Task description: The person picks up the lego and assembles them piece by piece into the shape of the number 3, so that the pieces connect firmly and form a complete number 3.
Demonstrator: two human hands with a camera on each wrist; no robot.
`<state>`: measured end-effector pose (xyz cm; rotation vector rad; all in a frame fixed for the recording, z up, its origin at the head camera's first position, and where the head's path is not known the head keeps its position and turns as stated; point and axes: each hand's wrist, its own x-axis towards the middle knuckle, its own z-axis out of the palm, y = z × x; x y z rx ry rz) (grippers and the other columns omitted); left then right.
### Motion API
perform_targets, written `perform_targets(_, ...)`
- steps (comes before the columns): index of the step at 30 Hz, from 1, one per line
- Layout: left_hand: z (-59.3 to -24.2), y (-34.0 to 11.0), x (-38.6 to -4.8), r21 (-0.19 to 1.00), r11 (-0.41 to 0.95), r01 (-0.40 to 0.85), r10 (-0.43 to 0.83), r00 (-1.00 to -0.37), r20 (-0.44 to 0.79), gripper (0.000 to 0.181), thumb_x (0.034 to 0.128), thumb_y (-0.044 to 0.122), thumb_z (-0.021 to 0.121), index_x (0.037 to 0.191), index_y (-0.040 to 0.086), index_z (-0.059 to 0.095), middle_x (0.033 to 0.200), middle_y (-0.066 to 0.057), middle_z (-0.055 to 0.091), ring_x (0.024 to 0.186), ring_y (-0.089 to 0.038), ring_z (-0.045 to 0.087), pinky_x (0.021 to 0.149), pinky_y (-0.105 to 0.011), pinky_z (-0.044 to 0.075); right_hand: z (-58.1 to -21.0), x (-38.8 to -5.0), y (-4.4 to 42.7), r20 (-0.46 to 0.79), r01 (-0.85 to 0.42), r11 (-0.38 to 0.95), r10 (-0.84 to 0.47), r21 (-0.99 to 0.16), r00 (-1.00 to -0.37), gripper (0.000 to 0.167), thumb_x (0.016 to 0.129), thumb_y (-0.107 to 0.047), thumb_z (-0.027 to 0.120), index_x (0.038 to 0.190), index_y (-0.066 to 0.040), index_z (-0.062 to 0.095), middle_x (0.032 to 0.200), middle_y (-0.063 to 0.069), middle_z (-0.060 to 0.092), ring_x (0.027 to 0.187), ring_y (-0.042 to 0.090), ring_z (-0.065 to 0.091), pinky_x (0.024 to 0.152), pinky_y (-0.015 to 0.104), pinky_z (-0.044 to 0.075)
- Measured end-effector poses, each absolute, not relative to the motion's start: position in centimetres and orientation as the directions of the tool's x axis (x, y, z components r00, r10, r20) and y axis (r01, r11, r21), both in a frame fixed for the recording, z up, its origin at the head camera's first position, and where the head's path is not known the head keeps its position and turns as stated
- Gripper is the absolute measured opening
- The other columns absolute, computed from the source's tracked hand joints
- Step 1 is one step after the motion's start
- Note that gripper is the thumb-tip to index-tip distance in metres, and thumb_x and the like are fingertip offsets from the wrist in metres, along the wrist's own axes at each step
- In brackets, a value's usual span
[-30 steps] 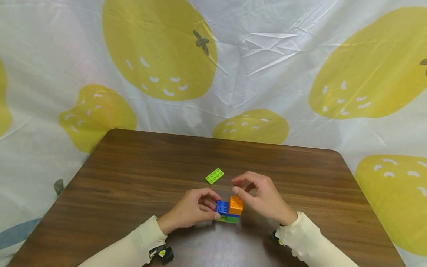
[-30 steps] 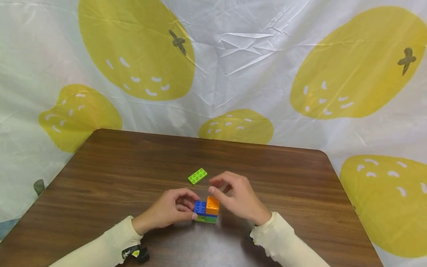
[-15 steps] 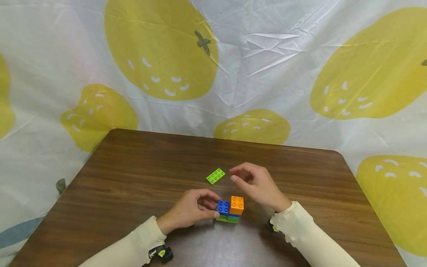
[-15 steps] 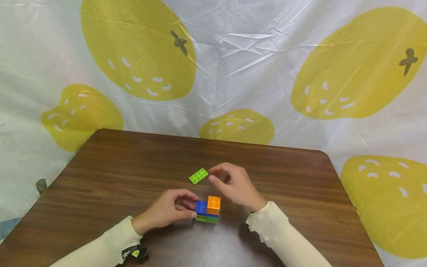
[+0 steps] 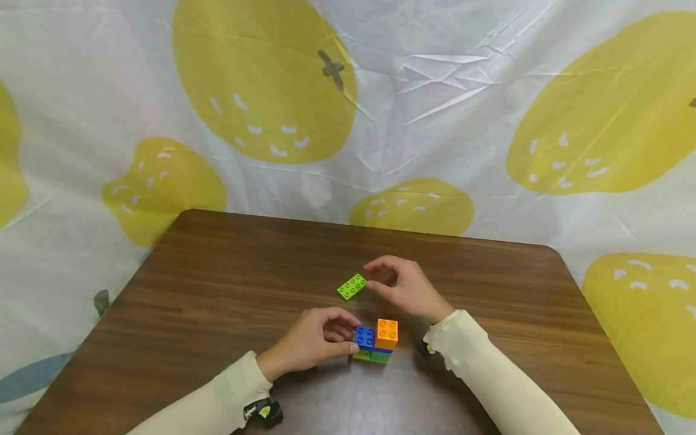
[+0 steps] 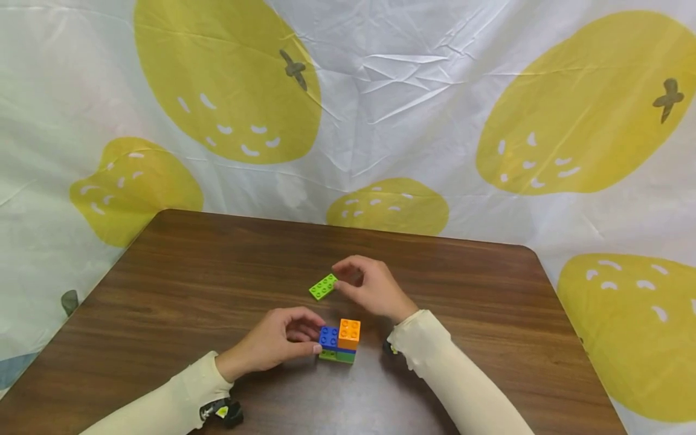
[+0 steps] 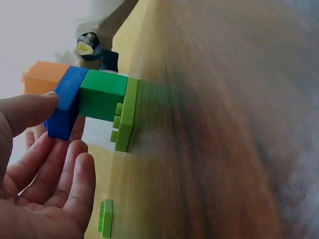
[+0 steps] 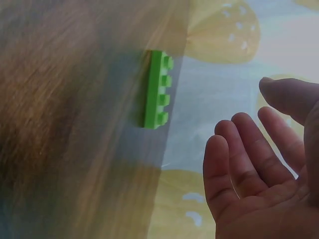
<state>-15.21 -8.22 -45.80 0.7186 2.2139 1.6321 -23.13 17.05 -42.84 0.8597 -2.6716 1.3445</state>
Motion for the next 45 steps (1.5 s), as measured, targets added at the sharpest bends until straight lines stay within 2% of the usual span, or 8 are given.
perform_targets(4, -45.7, -8.2, -15.1, 0.946, 0.24, 0.218, 0.556, -0.83, 0.05, 0.034, 0.0916, 0.02, 0.085, 0.121, 0.008, 0.072, 0.116, -0.008, 0.076, 0.102, -0.02, 0.074, 0.088, -0.026, 0.063, -43.6, -24.0, 16.8, 0.256, -0.485, 0.48, -0.466, -0.731, -0.847, 0.032, 0.093, -0.011, 0.081, 0.124, -0.005, 0.074, 0.12, 0.011, 0.078, 0.103, 0.023, 0.075, 0.086, 0.05, 0.063)
perform_targets(14, -45.7, -8.3, -15.2, 0.946, 0.238, 0.219, 0.56, -0.827, 0.051, 0.034, 0.0915, 0.019, 0.085, 0.121, 0.008, 0.072, 0.116, -0.009, 0.076, 0.101, -0.019, 0.074, 0.088, -0.024, 0.062, -44.8, -25.3, 16.3, 0.225, -0.473, 0.509, -0.473, -0.72, -0.852, 0.035, 0.095, -0.016, 0.08, 0.127, -0.005, 0.072, 0.123, 0.01, 0.077, 0.111, 0.026, 0.073, 0.091, 0.047, 0.063)
perform_targets(19, -45.8, -8.3, -15.3, 0.946, 0.236, 0.222, 0.563, -0.825, 0.053, 0.034, 0.0918, 0.019, 0.084, 0.121, 0.008, 0.072, 0.116, -0.008, 0.076, 0.101, -0.017, 0.074, 0.088, -0.024, 0.062, -45.1, -25.5, 16.1, 0.209, -0.471, 0.536, -0.478, -0.701, -0.853, 0.037, 0.095, -0.019, 0.081, 0.128, -0.007, 0.072, 0.126, 0.006, 0.075, 0.117, 0.027, 0.071, 0.097, 0.048, 0.061)
perform_targets(26, -45.7, -8.3, -15.3, 0.947, 0.24, 0.214, 0.562, -0.826, 0.044, 0.034, 0.0919, 0.019, 0.084, 0.121, 0.007, 0.071, 0.116, -0.008, 0.075, 0.101, -0.017, 0.073, 0.088, -0.024, 0.062, -45.4, -25.9, 15.8, 0.185, -0.473, 0.56, -0.492, -0.68, -0.85, 0.036, 0.093, -0.018, 0.082, 0.127, -0.008, 0.073, 0.126, 0.005, 0.075, 0.117, 0.025, 0.07, 0.097, 0.047, 0.06)
perform_targets(36, -45.7, -8.2, -15.3, 0.948, 0.238, 0.209, 0.564, -0.825, 0.04, 0.033, 0.0923, 0.019, 0.084, 0.121, 0.007, 0.071, 0.115, -0.009, 0.075, 0.1, -0.017, 0.073, 0.088, -0.024, 0.062, -45.7, -26.4, 15.6, 0.125, -0.487, 0.583, -0.551, -0.65, -0.825, 0.043, 0.092, -0.019, 0.084, 0.132, -0.009, 0.072, 0.139, 0.007, 0.071, 0.132, 0.027, 0.065, 0.116, 0.05, 0.049)
perform_targets(41, -45.7, -8.2, -15.2, 0.95, 0.234, 0.205, 0.565, -0.824, 0.039, 0.033, 0.0924, 0.018, 0.084, 0.121, 0.007, 0.071, 0.116, -0.009, 0.075, 0.1, -0.017, 0.073, 0.088, -0.025, 0.062, -45.8, -26.4, 15.5, 0.097, -0.498, 0.584, -0.583, -0.641, -0.807, 0.045, 0.092, -0.02, 0.083, 0.134, -0.01, 0.072, 0.144, 0.009, 0.068, 0.134, 0.03, 0.063, 0.116, 0.052, 0.049)
perform_targets(45, -45.6, -8.1, -15.2, 0.952, 0.231, 0.2, 0.564, -0.825, 0.037, 0.034, 0.0924, 0.018, 0.084, 0.121, 0.006, 0.071, 0.116, -0.009, 0.075, 0.099, -0.016, 0.073, 0.088, -0.025, 0.062, -45.7, -26.4, 15.5, 0.095, -0.506, 0.586, -0.591, -0.633, -0.801, 0.043, 0.093, -0.02, 0.083, 0.133, -0.01, 0.072, 0.141, 0.008, 0.07, 0.13, 0.029, 0.065, 0.113, 0.051, 0.051)
